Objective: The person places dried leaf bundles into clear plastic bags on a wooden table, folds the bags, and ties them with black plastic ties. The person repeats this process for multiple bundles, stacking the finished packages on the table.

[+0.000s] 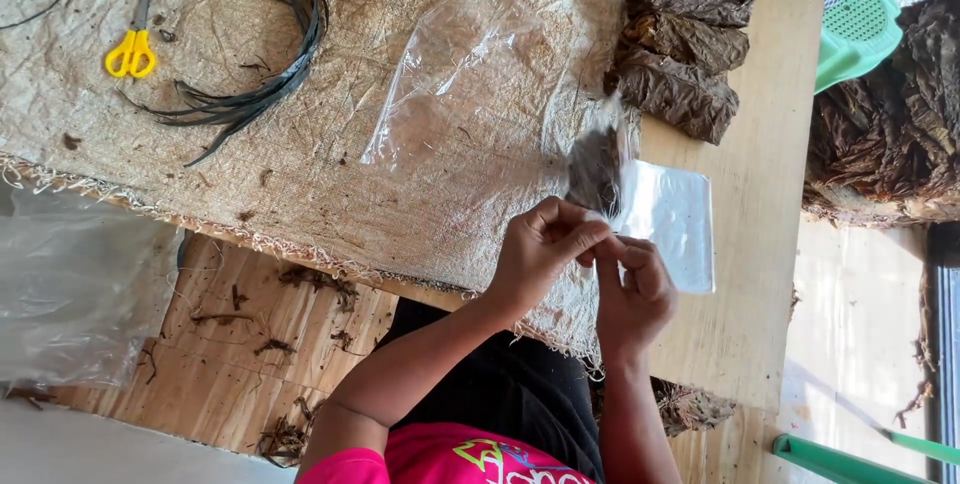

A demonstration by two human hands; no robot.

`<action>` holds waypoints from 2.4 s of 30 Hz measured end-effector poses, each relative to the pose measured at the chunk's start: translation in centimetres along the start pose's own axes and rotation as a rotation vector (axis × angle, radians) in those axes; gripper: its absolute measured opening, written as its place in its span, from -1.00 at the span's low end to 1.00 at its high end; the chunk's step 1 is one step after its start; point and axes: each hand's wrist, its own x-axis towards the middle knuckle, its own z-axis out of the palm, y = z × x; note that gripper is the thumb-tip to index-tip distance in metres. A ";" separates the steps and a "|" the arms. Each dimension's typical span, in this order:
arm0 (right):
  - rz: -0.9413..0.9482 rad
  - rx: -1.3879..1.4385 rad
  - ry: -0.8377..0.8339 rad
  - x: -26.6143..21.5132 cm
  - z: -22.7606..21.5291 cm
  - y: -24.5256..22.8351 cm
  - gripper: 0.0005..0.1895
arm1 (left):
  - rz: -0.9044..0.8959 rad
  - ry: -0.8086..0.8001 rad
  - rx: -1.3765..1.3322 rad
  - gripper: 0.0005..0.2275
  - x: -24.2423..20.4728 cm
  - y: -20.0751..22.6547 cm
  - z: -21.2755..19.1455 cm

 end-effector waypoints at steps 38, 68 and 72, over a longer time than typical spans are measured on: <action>-0.374 -0.108 -0.542 4.4 -2.0 0.2 -0.81 | -0.428 -0.454 0.104 -0.88 4.6 -2.1 -7.6; 0.188 0.078 -0.386 1.2 -1.1 5.2 -0.88 | -0.102 -0.388 0.318 -0.95 3.7 -1.9 -5.6; -0.130 -0.288 -0.362 1.5 0.3 3.8 -0.86 | -0.087 -0.280 0.298 -0.92 3.6 -1.5 -5.0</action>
